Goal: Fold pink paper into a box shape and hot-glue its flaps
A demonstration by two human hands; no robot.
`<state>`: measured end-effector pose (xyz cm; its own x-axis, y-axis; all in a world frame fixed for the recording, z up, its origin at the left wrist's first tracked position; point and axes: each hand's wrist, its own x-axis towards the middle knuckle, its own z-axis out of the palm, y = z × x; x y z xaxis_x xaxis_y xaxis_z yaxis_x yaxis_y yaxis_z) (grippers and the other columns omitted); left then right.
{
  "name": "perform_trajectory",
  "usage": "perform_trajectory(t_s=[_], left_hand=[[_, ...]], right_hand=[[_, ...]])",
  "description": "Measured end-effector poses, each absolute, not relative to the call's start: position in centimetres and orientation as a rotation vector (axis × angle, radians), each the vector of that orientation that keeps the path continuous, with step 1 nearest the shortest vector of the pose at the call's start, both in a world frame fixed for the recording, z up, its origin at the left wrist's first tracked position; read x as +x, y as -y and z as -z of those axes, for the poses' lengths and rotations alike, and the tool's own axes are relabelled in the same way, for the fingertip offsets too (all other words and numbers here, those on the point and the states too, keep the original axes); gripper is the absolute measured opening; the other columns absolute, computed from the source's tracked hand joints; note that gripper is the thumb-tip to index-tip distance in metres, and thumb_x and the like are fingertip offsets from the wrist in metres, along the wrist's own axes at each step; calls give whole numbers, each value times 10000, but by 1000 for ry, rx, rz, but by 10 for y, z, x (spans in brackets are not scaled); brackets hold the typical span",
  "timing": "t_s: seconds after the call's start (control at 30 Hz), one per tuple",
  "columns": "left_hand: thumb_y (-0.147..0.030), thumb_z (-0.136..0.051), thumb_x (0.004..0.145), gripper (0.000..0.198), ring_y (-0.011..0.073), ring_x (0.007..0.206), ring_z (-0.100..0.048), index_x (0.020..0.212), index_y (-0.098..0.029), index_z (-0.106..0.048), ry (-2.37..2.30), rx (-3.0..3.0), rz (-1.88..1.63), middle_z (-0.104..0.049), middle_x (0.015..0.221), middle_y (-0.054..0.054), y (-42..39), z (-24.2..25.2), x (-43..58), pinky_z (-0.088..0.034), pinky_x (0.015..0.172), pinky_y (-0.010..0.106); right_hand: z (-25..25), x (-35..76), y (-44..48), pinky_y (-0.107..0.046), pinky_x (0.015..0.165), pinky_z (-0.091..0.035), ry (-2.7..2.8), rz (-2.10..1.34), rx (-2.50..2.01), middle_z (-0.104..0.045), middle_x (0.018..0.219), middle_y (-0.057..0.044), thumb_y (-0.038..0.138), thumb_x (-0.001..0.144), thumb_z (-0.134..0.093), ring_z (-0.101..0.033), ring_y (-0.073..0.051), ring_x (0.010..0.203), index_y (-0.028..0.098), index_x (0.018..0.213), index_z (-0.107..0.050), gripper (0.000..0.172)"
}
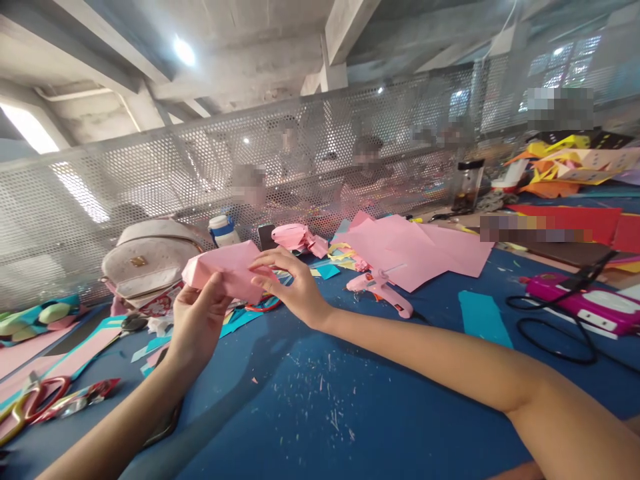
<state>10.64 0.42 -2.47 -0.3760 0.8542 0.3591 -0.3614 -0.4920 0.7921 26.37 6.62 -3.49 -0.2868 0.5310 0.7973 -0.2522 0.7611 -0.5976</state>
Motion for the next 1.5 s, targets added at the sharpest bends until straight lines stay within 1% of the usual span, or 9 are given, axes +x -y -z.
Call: perform_trajectory(t_s=[0.17, 0.23, 0.37, 0.47, 0.67, 0.8, 1.0, 1.27, 1.5], left_hand=[[-270, -816, 669, 203, 96, 656, -660, 808, -155, -723, -837, 1012, -1818, -744, 800, 17, -2, 36, 115, -524, 634, 183], [-271, -821, 656, 231, 127, 710, -673, 822, -145, -722, -877, 1031, -1737, -748, 829, 40, -1, 42, 120, -530, 684, 218], [-263, -820, 649, 418, 185, 851, -685, 1031, -147, -696, -1112, 1193, -1645, -745, 961, 78, 3, 52, 128, -529, 798, 284], [-283, -823, 642, 468, 225, 899, -684, 1058, -125, -679, -1162, 1231, -1561, -738, 979, 107, 6, 61, 132, -531, 847, 339], [-322, -817, 660, 580, 249, 1089, -618, 1181, -177, -607, -1204, 1013, -1689, -673, 1155, 101, 10, 71, 134, -478, 967, 380], [-341, -823, 645, 553, 259, 1031, -637, 1122, -132, -635, -1206, 972, -1693, -690, 1093, 118, 9, 65, 130, -475, 961, 412], [-296, -828, 642, 487, 220, 1041, -625, 1068, -143, -646, -1095, 991, -1861, -689, 1091, 94, 4, 52, 125, -440, 1001, 375], [-289, -813, 673, 343, 169, 903, -650, 965, -162, -685, -984, 1058, -1900, -722, 927, 42, 4, 47, 121, -479, 903, 310], [-272, -807, 674, 296, 152, 814, -642, 920, -157, -690, -1004, 1136, -1867, -719, 858, 28, 5, 46, 121, -489, 823, 273]], right_hand=[[36, 263, -62, -354, 960, -479, 1722, -794, -201, -643, 1083, -35, 226, 855, -664, -588, -169, 1075, 245, 977, -696, 127], [37, 263, -64, -353, 949, -488, 1729, -775, -201, -669, 1025, -30, 216, 859, -659, -611, -163, 1027, 240, 951, -705, 105], [39, 264, -70, -344, 933, -492, 1732, -743, -226, -697, 980, -21, 191, 857, -657, -631, -156, 978, 242, 945, -718, 119], [40, 263, -70, -326, 910, -496, 1717, -763, -254, -703, 990, -22, 182, 873, -633, -638, -150, 968, 239, 958, -719, 134], [42, 259, -55, -314, 912, -490, 1829, -804, -211, -701, 1028, -24, 142, 921, -548, -633, -140, 1000, 236, 1006, -706, 202], [37, 261, -55, -327, 917, -490, 1836, -770, -219, -692, 1054, -30, 183, 917, -571, -625, -148, 1007, 232, 1048, -688, 183], [27, 268, -68, -357, 887, -512, 1804, -685, -208, -712, 955, -25, 258, 853, -669, -651, -166, 929, 234, 930, -729, 100], [27, 270, -66, -337, 812, -526, 1795, -705, -232, -721, 897, -18, 276, 847, -674, -662, -165, 866, 231, 893, -736, 90], [27, 269, -64, -307, 734, -488, 1791, -667, -267, -674, 814, -15, 299, 864, -654, -624, -152, 783, 192, 795, -673, 129]])
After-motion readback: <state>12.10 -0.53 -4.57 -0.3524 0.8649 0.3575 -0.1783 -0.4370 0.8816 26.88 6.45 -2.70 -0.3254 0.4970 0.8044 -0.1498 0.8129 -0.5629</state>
